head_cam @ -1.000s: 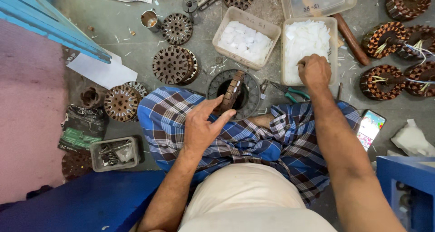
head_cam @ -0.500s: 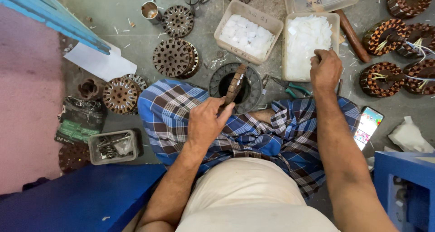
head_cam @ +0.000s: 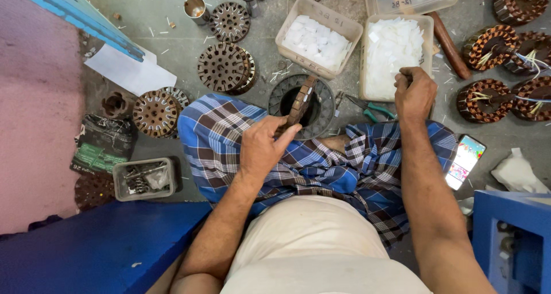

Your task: The person sits on the floor and inserts small white plastic pieces into the slots of a circular metal stator core. They repeatedly pick pieces from a nearby container and place them into the core, then use a hammer to tap the core to seat the pieces.

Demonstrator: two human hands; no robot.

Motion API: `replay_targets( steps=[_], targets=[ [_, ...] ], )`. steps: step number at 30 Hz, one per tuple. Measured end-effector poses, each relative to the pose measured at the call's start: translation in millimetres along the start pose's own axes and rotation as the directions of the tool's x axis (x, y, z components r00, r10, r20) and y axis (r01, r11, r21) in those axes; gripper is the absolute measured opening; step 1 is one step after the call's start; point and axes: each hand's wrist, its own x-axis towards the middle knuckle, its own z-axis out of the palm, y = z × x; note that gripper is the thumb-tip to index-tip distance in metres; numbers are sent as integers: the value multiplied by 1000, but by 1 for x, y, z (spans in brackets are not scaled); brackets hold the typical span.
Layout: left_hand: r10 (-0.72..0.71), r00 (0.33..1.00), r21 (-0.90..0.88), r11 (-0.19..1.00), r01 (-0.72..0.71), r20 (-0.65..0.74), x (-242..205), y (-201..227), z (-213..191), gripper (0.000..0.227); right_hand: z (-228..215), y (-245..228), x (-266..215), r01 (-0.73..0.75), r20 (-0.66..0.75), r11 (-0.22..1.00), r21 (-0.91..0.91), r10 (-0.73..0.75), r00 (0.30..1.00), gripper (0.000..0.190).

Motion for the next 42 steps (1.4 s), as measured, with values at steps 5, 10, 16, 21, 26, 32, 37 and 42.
replay_targets(
  steps=[5,10,16,21,26,32,37,42],
  targets=[
    [9,998,23,1000,-10,60,0,4,-7,43,-3,-5,1,-61,19,998,32,60,998,21],
    [-60,997,-62,996,57,-51,-1,16,-15,42,-15,-25,-10,80,-50,996,48,-78,996,13],
    [-43,998,-20,999,44,40,6,13,-20,45,-14,-27,-31,105,-23,994,-23,-106,994,13],
    [-56,998,9,998,56,43,2,10,-4,24,-14,-24,-14,47,35,998,-35,-46,998,35],
    [126,986,82,990,-118,-108,6,14,-2,18,-18,-87,-30,211,188,952,222,-254,949,39],
    [319,944,153,941,-303,-91,25,37,-16,17,-38,-158,-38,435,395,794,424,-595,700,45],
    [318,946,25,948,-317,-57,26,51,-28,22,-53,-162,-52,253,405,805,537,-509,759,42],
    [201,980,-319,927,-194,-14,21,59,-23,44,-57,-150,-79,227,249,794,564,-426,870,30]
  ],
)
